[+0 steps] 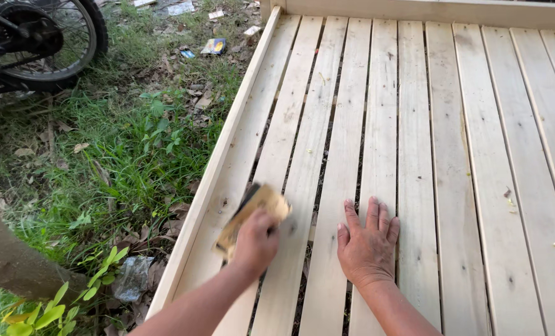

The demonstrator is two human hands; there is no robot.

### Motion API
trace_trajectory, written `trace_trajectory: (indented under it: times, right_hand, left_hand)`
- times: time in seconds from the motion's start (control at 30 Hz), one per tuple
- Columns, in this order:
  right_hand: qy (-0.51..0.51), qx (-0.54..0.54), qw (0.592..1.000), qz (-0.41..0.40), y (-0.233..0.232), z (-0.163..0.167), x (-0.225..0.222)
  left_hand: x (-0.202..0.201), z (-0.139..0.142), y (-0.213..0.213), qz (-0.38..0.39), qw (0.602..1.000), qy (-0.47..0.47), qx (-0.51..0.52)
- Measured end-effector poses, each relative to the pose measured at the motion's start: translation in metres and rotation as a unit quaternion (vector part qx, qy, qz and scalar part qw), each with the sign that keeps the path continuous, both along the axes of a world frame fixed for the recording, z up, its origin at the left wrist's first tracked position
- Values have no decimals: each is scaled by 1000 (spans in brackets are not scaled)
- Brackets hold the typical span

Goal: The person sands the slatted wooden surface of a large outdoor wood frame, moving a sanding block back and forth across the planks with one hand while the other hand steadies the wood. They work across different sections of the slatted surface throughout the clip.

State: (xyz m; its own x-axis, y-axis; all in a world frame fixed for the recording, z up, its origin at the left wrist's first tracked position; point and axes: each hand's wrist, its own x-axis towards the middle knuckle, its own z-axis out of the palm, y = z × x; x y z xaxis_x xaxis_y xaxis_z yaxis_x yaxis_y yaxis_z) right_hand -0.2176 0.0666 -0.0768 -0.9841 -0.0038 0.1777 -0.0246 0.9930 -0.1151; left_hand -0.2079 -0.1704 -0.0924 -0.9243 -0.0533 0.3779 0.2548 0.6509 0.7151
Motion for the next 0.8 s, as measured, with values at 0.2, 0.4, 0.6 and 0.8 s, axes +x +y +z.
trace_trajectory:
  times: [0.2,0.4,0.6,0.8]
  right_hand:
    - [15,-25,1000,5,1,2,2]
    - [-18,-39,999,0,1,12,0]
    - [-25,-28,999,5,-2,11,2]
    - [-12,-34,999,9,1,6,2]
  left_hand:
    - [-163,7,24,54,997,47,-4]
    - [-110,19,13,13,998,61,-3]
    - [-16,2,-17,-45,998,-47,17]
    - [-149,10,7,1,1000,30,-3]
